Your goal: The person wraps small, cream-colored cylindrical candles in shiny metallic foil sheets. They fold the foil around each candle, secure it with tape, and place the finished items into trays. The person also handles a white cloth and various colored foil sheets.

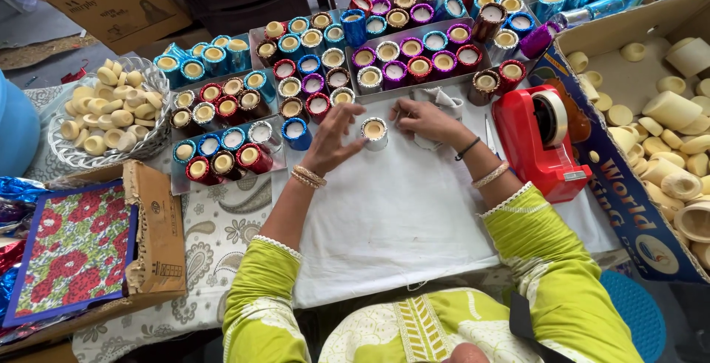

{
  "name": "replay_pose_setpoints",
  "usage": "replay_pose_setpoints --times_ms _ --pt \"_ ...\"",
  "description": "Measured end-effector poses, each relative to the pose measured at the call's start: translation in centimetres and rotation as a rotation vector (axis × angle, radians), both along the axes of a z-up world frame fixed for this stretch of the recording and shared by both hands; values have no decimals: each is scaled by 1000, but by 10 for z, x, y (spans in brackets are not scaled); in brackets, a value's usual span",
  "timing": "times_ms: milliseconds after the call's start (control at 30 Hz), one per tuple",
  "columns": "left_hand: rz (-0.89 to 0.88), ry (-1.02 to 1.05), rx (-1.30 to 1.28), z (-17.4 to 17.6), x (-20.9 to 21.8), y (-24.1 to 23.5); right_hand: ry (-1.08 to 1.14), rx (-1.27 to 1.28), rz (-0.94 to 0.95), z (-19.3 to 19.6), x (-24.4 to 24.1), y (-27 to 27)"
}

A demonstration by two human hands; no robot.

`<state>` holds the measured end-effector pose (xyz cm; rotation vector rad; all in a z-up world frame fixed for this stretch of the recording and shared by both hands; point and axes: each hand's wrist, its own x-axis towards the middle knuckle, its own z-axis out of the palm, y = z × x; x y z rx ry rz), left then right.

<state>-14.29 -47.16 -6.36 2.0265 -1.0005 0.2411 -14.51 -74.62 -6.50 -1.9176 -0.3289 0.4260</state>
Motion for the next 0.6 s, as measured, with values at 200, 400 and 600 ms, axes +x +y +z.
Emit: replay_pose_setpoints --times_ms 200,400,600 --pt "-18 83 123 -3 -13 -15 -45 -171 110 17 -6 -7" --pt "13 56 89 -16 -12 -20 -61 -160 -3 8 -6 0" --pt "7 168 21 -10 -13 -17 -116 -171 -24 1 -4 -1"
